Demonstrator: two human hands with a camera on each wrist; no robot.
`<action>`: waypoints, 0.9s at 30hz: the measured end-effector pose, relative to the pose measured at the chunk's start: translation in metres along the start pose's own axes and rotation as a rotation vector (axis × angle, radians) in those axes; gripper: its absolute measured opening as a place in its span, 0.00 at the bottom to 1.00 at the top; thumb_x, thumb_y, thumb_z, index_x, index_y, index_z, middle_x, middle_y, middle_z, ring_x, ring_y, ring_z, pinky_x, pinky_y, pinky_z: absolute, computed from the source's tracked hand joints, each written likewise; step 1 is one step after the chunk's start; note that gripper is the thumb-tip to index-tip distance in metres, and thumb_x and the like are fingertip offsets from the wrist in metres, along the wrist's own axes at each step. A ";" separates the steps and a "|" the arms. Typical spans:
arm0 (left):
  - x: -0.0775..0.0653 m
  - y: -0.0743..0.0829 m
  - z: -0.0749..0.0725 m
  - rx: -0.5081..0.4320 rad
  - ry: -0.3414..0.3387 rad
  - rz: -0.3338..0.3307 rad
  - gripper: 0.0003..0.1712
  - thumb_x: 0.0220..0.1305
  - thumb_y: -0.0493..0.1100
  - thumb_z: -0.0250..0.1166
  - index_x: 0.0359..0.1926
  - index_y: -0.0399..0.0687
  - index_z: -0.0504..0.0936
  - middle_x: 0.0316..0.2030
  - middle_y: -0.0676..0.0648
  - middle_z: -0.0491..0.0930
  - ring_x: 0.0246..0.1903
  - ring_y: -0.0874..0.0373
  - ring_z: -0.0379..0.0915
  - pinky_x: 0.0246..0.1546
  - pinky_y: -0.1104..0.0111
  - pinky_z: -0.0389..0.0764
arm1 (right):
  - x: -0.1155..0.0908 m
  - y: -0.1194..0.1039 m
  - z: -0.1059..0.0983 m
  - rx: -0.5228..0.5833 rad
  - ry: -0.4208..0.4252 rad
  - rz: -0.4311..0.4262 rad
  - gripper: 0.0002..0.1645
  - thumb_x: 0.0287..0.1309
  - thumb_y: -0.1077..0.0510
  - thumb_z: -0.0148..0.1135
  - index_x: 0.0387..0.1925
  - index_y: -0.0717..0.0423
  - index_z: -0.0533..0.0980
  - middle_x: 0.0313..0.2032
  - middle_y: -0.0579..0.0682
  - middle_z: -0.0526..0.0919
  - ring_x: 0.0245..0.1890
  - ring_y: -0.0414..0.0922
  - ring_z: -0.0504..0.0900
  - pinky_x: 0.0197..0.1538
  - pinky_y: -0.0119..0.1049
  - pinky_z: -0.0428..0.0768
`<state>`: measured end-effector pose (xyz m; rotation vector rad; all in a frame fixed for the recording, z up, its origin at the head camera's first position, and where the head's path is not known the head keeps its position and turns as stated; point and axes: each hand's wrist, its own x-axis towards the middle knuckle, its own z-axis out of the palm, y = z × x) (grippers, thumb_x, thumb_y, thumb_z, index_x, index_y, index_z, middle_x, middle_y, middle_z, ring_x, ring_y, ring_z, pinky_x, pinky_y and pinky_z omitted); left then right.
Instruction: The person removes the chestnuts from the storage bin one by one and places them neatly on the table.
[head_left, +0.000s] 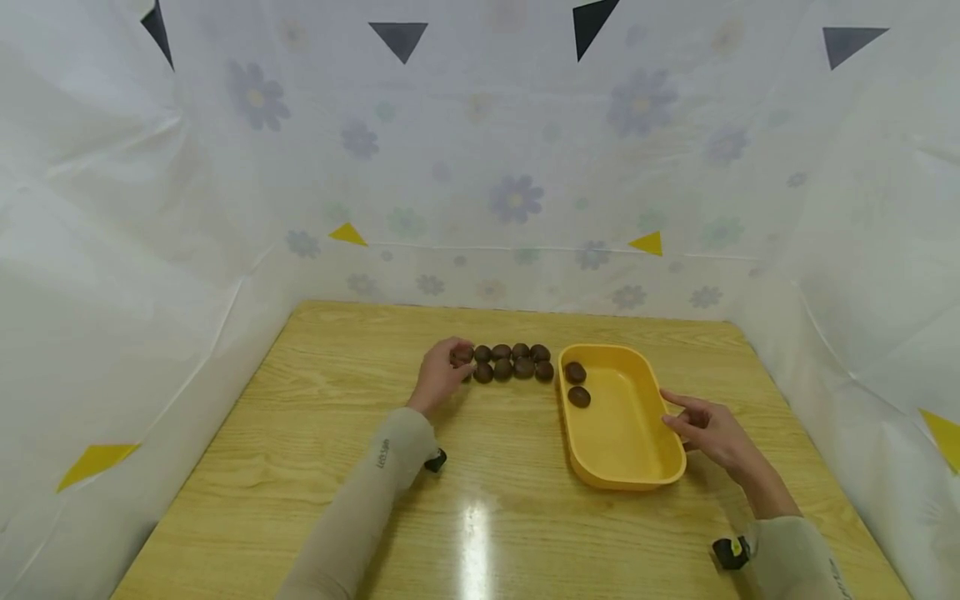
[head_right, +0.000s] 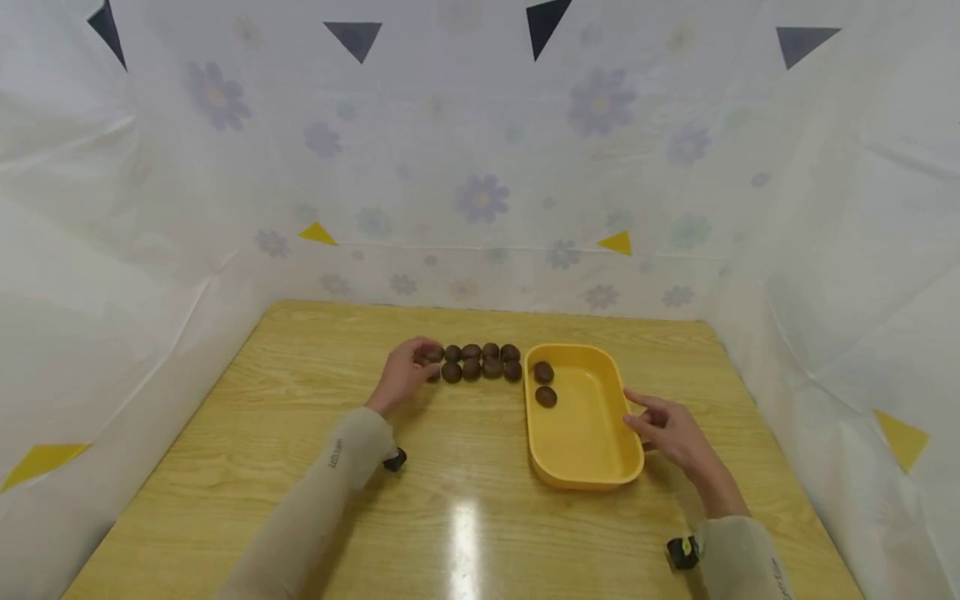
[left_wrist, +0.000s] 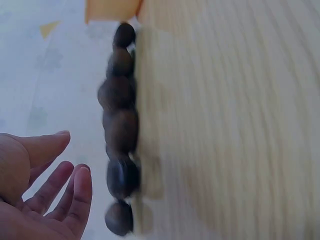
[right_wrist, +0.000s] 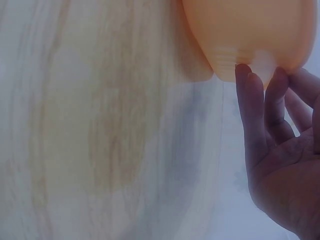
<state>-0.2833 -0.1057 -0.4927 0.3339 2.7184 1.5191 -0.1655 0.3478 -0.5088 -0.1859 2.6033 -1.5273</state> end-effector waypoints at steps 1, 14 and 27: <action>0.000 0.004 0.003 -0.004 -0.021 0.012 0.21 0.72 0.37 0.68 0.63 0.40 0.79 0.59 0.37 0.80 0.48 0.46 0.81 0.46 0.56 0.84 | 0.000 0.000 0.000 0.002 0.000 0.001 0.37 0.75 0.54 0.61 0.77 0.64 0.61 0.39 0.60 0.85 0.35 0.40 0.85 0.37 0.38 0.89; -0.008 0.039 0.038 -0.087 -0.201 0.090 0.21 0.75 0.45 0.66 0.65 0.50 0.78 0.61 0.40 0.78 0.46 0.54 0.79 0.46 0.59 0.83 | 0.009 -0.009 -0.006 -0.053 -0.070 0.018 0.44 0.76 0.51 0.60 0.82 0.58 0.50 0.40 0.61 0.83 0.34 0.46 0.87 0.37 0.41 0.89; -0.014 0.065 0.066 -0.143 -0.317 0.158 0.21 0.74 0.43 0.66 0.65 0.52 0.79 0.59 0.42 0.80 0.49 0.55 0.79 0.49 0.64 0.83 | 0.037 -0.011 -0.003 -0.017 -0.018 0.106 0.45 0.76 0.60 0.52 0.83 0.58 0.42 0.36 0.61 0.79 0.23 0.52 0.83 0.30 0.49 0.87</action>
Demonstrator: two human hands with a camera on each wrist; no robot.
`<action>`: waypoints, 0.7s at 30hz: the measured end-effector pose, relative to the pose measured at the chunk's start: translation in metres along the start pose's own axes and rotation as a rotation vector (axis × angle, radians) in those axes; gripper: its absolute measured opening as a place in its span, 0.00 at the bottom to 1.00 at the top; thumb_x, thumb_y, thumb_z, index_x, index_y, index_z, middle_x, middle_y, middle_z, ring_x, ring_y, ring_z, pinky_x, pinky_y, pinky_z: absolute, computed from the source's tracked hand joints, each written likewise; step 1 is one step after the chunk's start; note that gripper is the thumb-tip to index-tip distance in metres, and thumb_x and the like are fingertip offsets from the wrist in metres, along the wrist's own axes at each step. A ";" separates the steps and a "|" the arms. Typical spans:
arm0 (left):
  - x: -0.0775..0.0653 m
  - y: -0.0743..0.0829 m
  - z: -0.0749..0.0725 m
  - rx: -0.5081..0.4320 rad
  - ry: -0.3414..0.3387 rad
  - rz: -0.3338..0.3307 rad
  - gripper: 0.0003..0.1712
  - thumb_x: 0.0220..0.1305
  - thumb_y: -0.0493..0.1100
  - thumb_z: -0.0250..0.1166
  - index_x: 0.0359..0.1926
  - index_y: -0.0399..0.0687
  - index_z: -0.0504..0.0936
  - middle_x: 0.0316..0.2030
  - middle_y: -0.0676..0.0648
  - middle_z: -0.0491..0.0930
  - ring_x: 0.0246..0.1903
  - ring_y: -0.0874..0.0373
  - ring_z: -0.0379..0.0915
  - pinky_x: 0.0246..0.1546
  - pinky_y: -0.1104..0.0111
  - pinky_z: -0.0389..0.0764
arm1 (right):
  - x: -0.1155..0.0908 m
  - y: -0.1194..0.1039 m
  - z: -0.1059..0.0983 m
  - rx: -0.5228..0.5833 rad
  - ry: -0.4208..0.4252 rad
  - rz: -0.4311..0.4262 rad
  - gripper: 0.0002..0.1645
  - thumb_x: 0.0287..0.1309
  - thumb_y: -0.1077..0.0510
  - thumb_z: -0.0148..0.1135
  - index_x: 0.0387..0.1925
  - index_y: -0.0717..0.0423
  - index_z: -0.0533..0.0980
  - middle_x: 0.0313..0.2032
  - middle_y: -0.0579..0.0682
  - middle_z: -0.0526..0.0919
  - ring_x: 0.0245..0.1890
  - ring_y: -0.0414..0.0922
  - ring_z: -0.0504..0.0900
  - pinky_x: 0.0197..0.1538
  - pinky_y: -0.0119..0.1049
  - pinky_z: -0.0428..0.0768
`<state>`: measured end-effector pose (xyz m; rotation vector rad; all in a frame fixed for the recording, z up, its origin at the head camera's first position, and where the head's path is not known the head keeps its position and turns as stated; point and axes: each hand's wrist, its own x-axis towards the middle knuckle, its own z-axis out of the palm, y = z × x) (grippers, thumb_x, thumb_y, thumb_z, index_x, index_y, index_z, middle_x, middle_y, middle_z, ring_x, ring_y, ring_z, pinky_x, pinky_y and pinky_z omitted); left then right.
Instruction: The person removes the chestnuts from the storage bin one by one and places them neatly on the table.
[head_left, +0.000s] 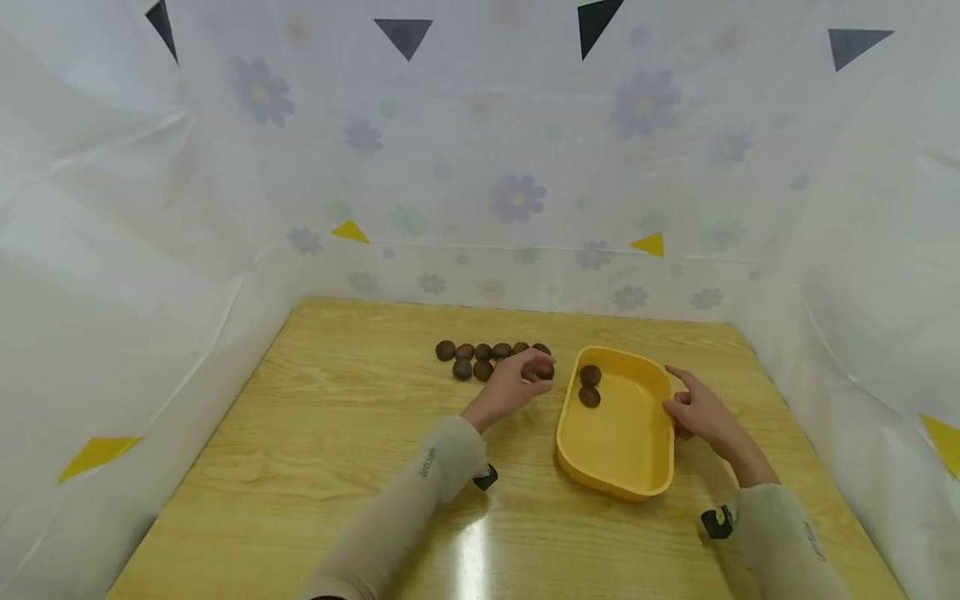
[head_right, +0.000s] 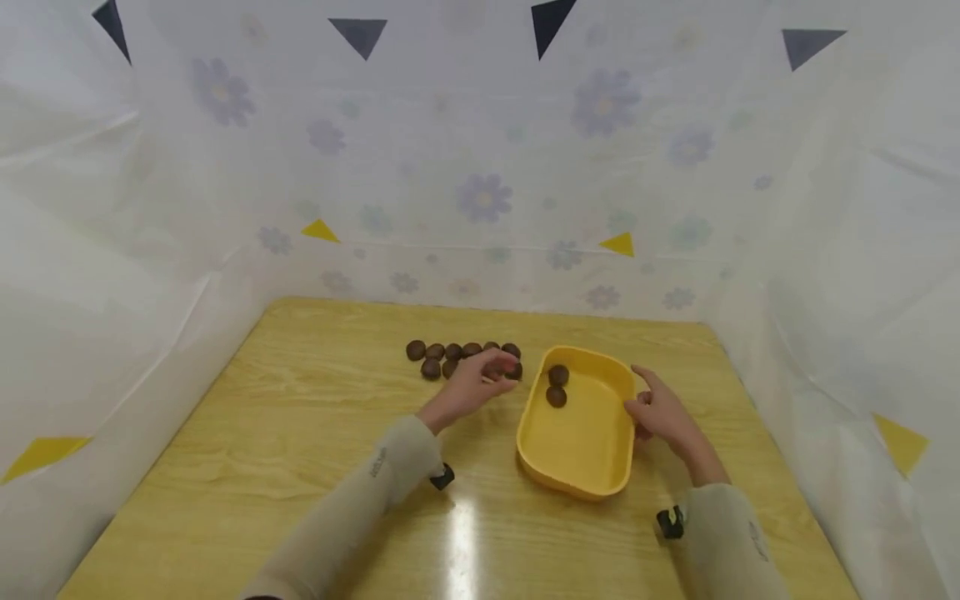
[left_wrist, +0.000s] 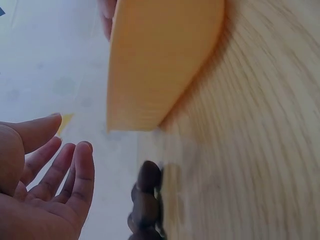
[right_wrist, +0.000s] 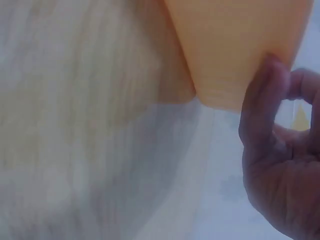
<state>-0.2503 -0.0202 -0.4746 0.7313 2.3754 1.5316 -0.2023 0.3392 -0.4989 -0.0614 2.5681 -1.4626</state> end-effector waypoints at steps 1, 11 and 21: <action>0.001 0.003 0.002 -0.002 -0.003 0.005 0.20 0.74 0.43 0.66 0.65 0.53 0.79 0.58 0.42 0.80 0.48 0.57 0.79 0.48 0.65 0.83 | 0.000 0.000 0.000 0.005 0.006 0.011 0.42 0.77 0.60 0.51 0.82 0.60 0.44 0.35 0.61 0.80 0.22 0.52 0.83 0.30 0.49 0.87; 0.017 0.043 0.048 -0.136 -0.167 -0.127 0.25 0.76 0.46 0.64 0.69 0.48 0.73 0.65 0.38 0.74 0.53 0.42 0.82 0.53 0.53 0.85 | -0.003 -0.002 -0.005 -0.034 0.072 0.001 0.36 0.78 0.59 0.47 0.79 0.65 0.51 0.65 0.80 0.62 0.27 0.51 0.85 0.34 0.50 0.89; 0.036 0.051 0.090 -0.068 -0.083 -0.363 0.37 0.75 0.47 0.65 0.79 0.46 0.63 0.69 0.42 0.73 0.40 0.54 0.78 0.46 0.57 0.81 | -0.009 0.001 -0.002 -0.015 0.089 0.059 0.26 0.76 0.61 0.46 0.67 0.76 0.64 0.49 0.75 0.78 0.29 0.47 0.86 0.34 0.45 0.89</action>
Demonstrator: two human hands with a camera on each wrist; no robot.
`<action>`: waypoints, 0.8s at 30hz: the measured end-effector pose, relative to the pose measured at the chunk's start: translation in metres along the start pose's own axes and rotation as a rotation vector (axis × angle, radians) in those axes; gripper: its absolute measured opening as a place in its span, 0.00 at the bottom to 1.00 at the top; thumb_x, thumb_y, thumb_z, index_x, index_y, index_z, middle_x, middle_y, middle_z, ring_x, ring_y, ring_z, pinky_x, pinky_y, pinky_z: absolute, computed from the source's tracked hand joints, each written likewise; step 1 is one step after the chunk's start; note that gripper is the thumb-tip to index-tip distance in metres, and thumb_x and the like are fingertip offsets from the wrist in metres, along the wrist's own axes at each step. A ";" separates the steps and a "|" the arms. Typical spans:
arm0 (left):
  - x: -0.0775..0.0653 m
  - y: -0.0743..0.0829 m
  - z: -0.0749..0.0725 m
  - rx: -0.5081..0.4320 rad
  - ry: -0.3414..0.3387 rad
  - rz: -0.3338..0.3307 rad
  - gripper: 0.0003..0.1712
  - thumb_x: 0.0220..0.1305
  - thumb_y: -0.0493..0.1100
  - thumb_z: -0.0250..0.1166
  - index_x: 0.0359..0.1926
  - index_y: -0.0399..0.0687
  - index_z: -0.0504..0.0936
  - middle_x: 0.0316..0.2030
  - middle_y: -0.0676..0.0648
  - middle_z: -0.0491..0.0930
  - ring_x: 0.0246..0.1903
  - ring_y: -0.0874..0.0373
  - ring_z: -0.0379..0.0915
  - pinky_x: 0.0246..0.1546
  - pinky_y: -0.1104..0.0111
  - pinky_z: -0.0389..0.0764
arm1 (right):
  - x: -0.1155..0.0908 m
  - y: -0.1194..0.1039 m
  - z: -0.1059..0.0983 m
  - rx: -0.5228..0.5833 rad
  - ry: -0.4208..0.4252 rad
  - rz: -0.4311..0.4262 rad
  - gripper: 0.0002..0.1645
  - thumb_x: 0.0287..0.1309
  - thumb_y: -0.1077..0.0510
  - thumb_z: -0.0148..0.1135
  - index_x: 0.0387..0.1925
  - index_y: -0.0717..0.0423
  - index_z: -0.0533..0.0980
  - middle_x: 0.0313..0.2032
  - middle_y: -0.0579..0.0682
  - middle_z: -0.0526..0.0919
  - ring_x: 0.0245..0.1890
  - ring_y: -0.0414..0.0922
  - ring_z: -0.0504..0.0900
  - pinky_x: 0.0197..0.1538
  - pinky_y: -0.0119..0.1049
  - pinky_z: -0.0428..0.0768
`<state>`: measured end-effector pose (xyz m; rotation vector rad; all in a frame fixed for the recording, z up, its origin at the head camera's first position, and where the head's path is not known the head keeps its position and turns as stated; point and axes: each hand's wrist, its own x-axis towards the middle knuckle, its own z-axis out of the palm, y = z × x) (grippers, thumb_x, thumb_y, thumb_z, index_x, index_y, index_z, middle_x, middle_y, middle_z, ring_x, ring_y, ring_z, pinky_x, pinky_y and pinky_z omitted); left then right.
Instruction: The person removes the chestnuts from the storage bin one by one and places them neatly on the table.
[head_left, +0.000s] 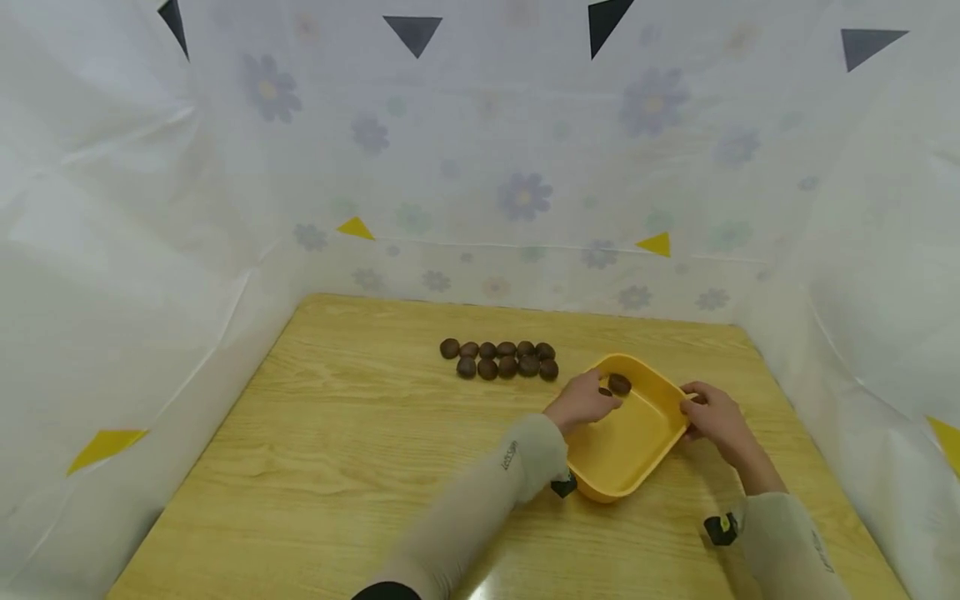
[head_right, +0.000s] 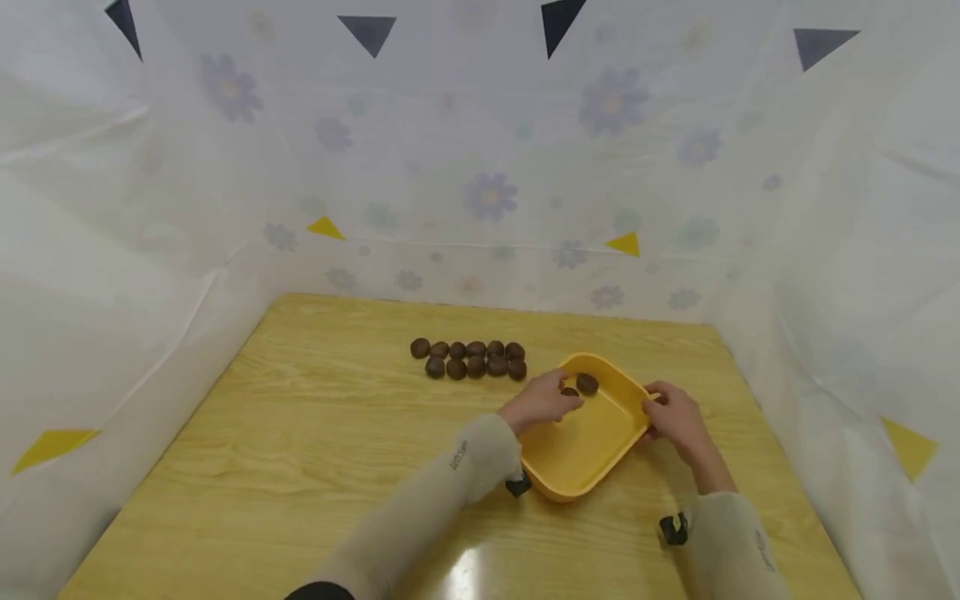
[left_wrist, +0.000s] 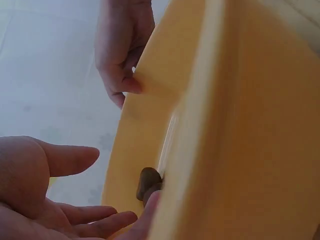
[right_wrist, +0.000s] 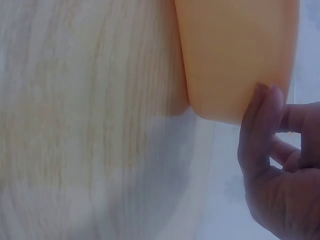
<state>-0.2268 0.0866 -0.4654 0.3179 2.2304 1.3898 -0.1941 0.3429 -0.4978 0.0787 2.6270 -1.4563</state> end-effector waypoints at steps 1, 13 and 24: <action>0.002 -0.001 0.002 0.009 0.012 -0.014 0.38 0.75 0.47 0.64 0.79 0.46 0.62 0.71 0.42 0.72 0.43 0.53 0.78 0.48 0.56 0.81 | 0.000 0.001 0.000 0.000 0.000 -0.003 0.26 0.76 0.61 0.46 0.67 0.75 0.64 0.48 0.74 0.78 0.29 0.48 0.86 0.33 0.44 0.89; 0.026 -0.007 0.021 0.347 0.023 0.055 0.17 0.73 0.45 0.65 0.57 0.44 0.84 0.47 0.48 0.84 0.31 0.58 0.72 0.33 0.70 0.72 | -0.001 0.004 0.005 0.009 0.033 -0.006 0.25 0.75 0.61 0.48 0.65 0.74 0.65 0.48 0.71 0.73 0.28 0.47 0.86 0.33 0.40 0.89; 0.029 -0.015 0.038 0.445 -0.022 0.123 0.11 0.67 0.45 0.73 0.49 0.54 0.85 0.40 0.55 0.84 0.37 0.65 0.76 0.40 0.73 0.78 | 0.000 0.005 0.007 -0.012 0.053 0.008 0.25 0.75 0.62 0.48 0.66 0.74 0.65 0.47 0.70 0.73 0.28 0.46 0.85 0.33 0.40 0.89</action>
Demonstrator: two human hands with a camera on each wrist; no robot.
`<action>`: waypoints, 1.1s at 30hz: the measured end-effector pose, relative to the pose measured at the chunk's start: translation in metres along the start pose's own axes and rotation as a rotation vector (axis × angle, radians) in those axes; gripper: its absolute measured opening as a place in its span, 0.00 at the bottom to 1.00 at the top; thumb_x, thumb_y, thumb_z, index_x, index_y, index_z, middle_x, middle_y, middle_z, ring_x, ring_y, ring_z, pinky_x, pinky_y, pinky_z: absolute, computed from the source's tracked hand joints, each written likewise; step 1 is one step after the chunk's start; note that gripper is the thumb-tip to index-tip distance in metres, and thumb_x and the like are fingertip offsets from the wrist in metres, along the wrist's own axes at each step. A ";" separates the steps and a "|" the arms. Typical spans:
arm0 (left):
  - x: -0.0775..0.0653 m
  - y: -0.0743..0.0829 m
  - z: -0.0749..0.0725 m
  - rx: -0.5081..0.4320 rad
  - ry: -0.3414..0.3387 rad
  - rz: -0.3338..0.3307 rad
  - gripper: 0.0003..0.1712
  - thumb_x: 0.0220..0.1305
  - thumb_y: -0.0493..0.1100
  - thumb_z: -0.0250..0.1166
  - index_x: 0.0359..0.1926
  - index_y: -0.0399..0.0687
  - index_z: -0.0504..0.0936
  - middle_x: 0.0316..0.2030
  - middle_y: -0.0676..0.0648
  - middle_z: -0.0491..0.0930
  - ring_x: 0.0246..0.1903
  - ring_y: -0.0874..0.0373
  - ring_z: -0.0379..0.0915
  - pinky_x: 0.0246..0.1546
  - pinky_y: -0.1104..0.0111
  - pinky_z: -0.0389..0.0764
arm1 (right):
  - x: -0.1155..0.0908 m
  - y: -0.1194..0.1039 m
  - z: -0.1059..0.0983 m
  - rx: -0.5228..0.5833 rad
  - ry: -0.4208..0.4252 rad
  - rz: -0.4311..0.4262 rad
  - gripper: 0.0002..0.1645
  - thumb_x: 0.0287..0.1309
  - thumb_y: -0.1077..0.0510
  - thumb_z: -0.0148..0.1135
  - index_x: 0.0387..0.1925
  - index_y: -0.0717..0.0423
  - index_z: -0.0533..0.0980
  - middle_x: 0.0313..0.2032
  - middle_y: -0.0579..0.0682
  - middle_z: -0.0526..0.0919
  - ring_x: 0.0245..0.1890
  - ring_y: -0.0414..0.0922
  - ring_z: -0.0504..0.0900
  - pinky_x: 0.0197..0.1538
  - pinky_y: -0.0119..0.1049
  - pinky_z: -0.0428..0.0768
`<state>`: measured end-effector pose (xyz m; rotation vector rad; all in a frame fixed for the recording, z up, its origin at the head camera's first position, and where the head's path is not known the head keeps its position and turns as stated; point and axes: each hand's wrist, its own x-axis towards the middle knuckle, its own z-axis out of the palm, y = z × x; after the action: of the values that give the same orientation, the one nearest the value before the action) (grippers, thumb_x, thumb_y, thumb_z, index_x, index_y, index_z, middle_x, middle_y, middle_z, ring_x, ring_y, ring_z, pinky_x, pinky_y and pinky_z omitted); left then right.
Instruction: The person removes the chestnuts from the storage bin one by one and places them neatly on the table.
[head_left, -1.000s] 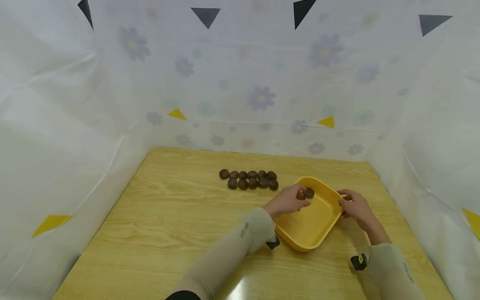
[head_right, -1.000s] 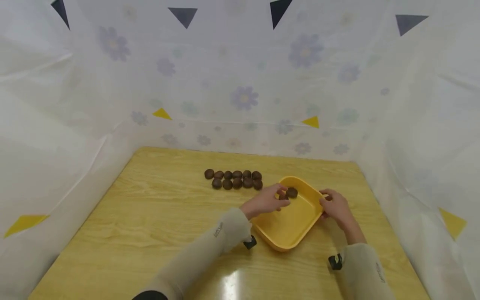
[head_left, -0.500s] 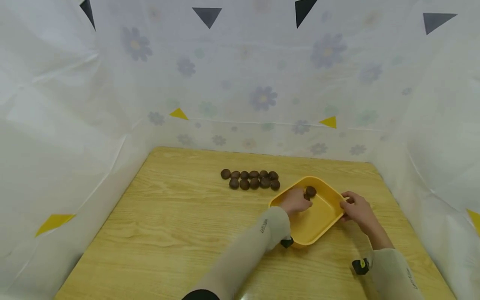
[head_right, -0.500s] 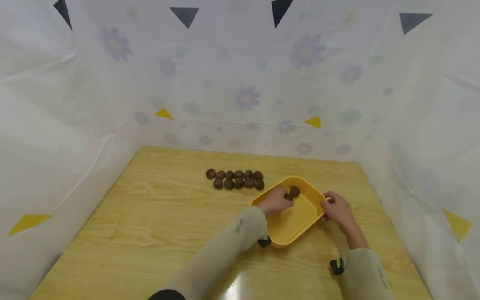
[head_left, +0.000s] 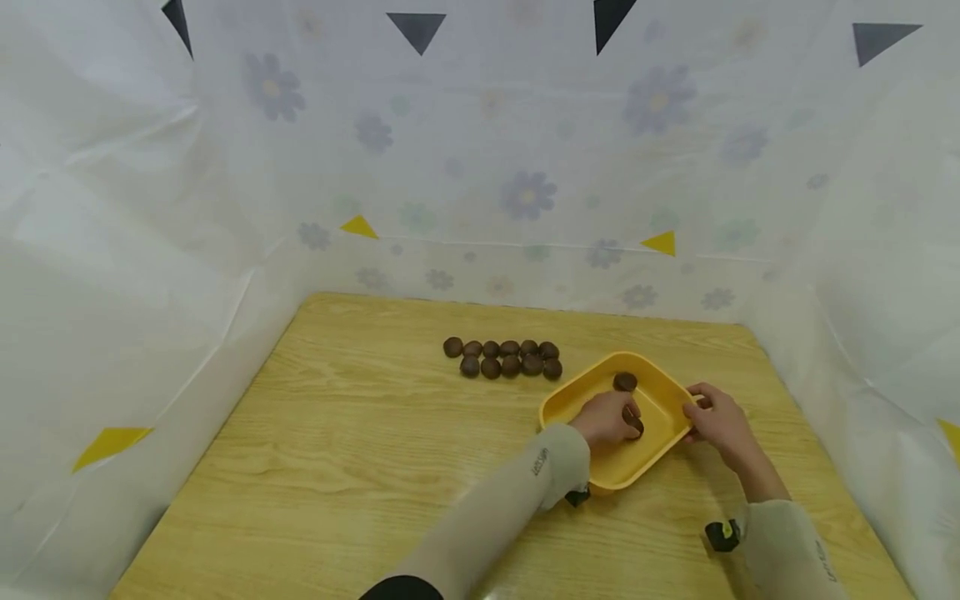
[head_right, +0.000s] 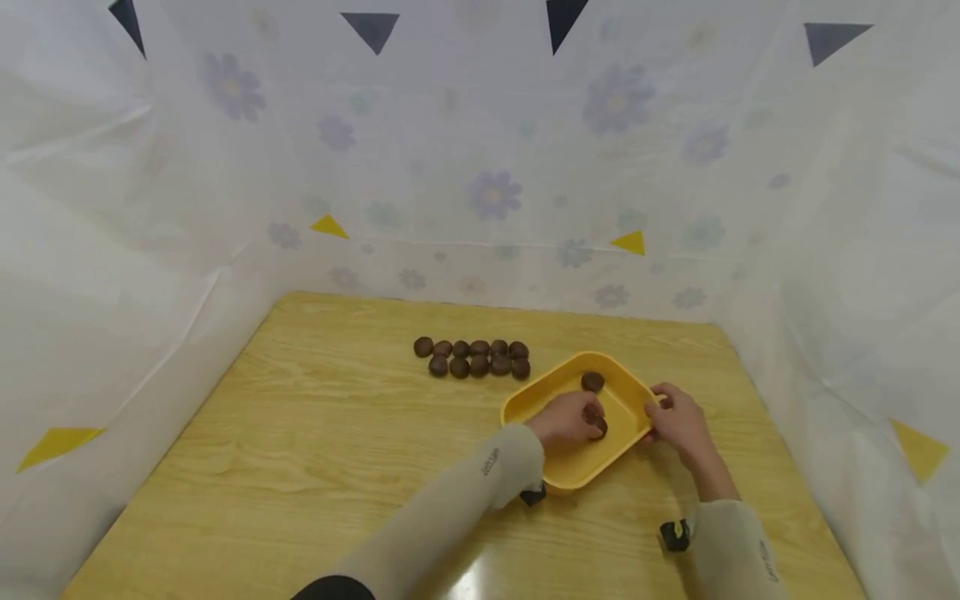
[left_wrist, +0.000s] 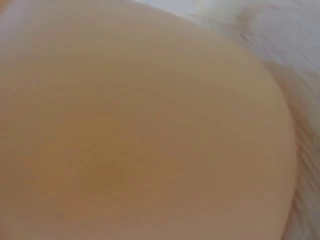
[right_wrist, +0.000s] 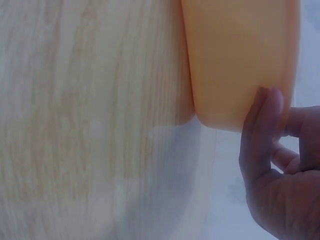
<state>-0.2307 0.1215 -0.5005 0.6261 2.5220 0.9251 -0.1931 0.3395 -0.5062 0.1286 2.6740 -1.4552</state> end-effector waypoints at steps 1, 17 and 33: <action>0.000 0.001 0.001 0.015 -0.009 0.008 0.11 0.66 0.45 0.74 0.49 0.54 0.86 0.39 0.56 0.84 0.36 0.65 0.76 0.40 0.74 0.78 | 0.000 0.000 0.000 -0.002 0.001 0.002 0.25 0.75 0.62 0.48 0.66 0.74 0.65 0.47 0.70 0.72 0.28 0.46 0.85 0.33 0.40 0.89; 0.003 0.001 0.005 0.156 -0.085 0.088 0.15 0.69 0.48 0.72 0.54 0.58 0.85 0.46 0.59 0.84 0.42 0.70 0.77 0.44 0.78 0.77 | -0.001 -0.001 -0.001 0.008 0.000 -0.013 0.24 0.76 0.62 0.48 0.65 0.75 0.65 0.46 0.69 0.71 0.28 0.46 0.85 0.33 0.41 0.89; -0.002 0.004 -0.014 -0.039 -0.117 0.151 0.16 0.72 0.48 0.68 0.58 0.54 0.82 0.49 0.56 0.83 0.48 0.68 0.79 0.47 0.77 0.79 | 0.002 0.004 -0.002 0.028 -0.022 0.006 0.24 0.78 0.61 0.47 0.66 0.74 0.65 0.47 0.68 0.71 0.29 0.48 0.85 0.34 0.42 0.89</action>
<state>-0.2348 0.1165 -0.4874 0.8429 2.3739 0.9574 -0.1945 0.3433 -0.5084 0.1220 2.6342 -1.4837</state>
